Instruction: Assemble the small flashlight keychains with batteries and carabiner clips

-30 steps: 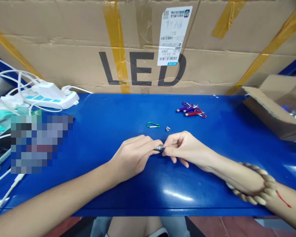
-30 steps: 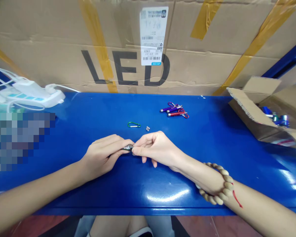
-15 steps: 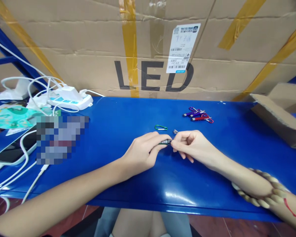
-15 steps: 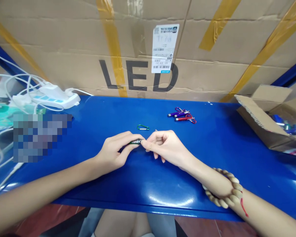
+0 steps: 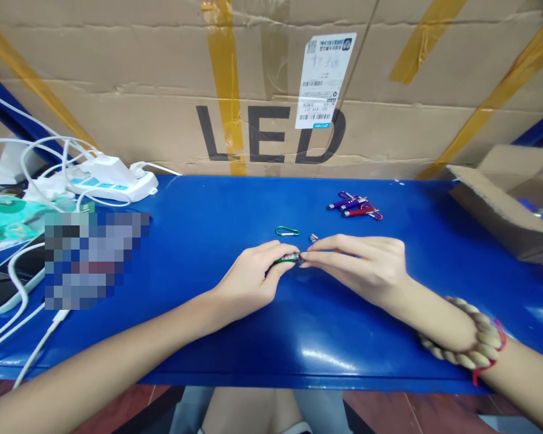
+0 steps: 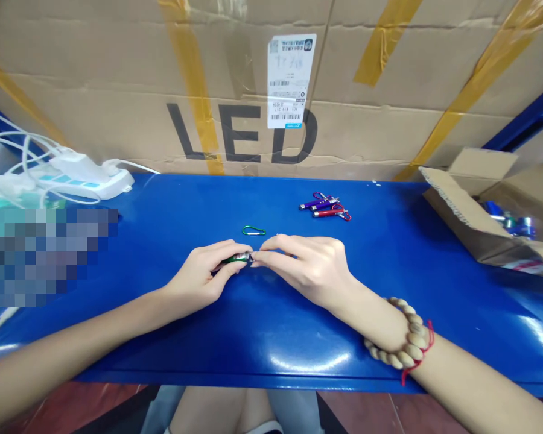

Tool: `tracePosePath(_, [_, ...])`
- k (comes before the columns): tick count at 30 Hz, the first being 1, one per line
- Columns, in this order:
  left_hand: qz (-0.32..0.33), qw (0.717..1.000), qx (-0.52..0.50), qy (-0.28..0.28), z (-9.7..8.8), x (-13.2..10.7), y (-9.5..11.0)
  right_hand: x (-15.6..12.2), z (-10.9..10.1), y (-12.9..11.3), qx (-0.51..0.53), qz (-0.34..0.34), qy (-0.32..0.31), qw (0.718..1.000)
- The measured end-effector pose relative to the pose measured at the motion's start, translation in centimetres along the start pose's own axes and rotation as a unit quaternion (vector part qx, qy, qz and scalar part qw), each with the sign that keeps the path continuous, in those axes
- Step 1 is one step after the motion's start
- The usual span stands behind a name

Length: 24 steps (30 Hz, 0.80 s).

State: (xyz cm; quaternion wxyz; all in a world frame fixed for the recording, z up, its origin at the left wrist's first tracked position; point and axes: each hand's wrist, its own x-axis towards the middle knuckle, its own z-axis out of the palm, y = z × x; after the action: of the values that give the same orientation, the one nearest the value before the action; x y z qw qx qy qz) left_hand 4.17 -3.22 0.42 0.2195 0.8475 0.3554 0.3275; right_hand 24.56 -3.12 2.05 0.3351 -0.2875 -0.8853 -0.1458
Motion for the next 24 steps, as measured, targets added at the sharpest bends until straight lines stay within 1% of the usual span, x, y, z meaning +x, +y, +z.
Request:
tracePosePath(2, [0.001, 1.0, 0.001, -0.015, 0.1, 0.0, 0.0, -0.1, 0.0, 0.1, -0.015, -0.017, 0.001, 1.0])
tracePosePath(5, [-0.003, 0.999, 0.004, -0.038, 0.2, -0.1, -0.1, -0.3, -0.1, 0.0, -0.01, -0.021, -0.005, 1.0])
tracePosePath(10, [0.012, 0.996, 0.005, -0.091, 0.1, -0.1, 0.0, -0.3, -0.3, -0.3, 0.009, -0.024, -0.035, 0.999])
tracePosePath(15, [0.0, 0.991, 0.0, -0.133, -0.2, -0.3, 0.3, -0.5, -0.5, -0.7, 0.037, -0.009, -0.046, 0.998])
tracePosePath(18, [0.004, 0.991, 0.013, -0.135, -0.3, -0.4, 0.2, -0.5, -0.3, -0.9, 0.074, 0.018, -0.063, 0.995])
tracePosePath(20, [0.024, 0.991, 0.032, -0.129, -0.2, -0.6, 0.0, -0.5, 0.0, -0.9, 0.113, 0.055, -0.077, 0.989])
tracePosePath(24, [0.056, 0.99, 0.071, -0.109, 0.1, -0.8, -0.5, -0.3, 0.6, -0.6, 0.208, 0.145, -0.107, 0.961])
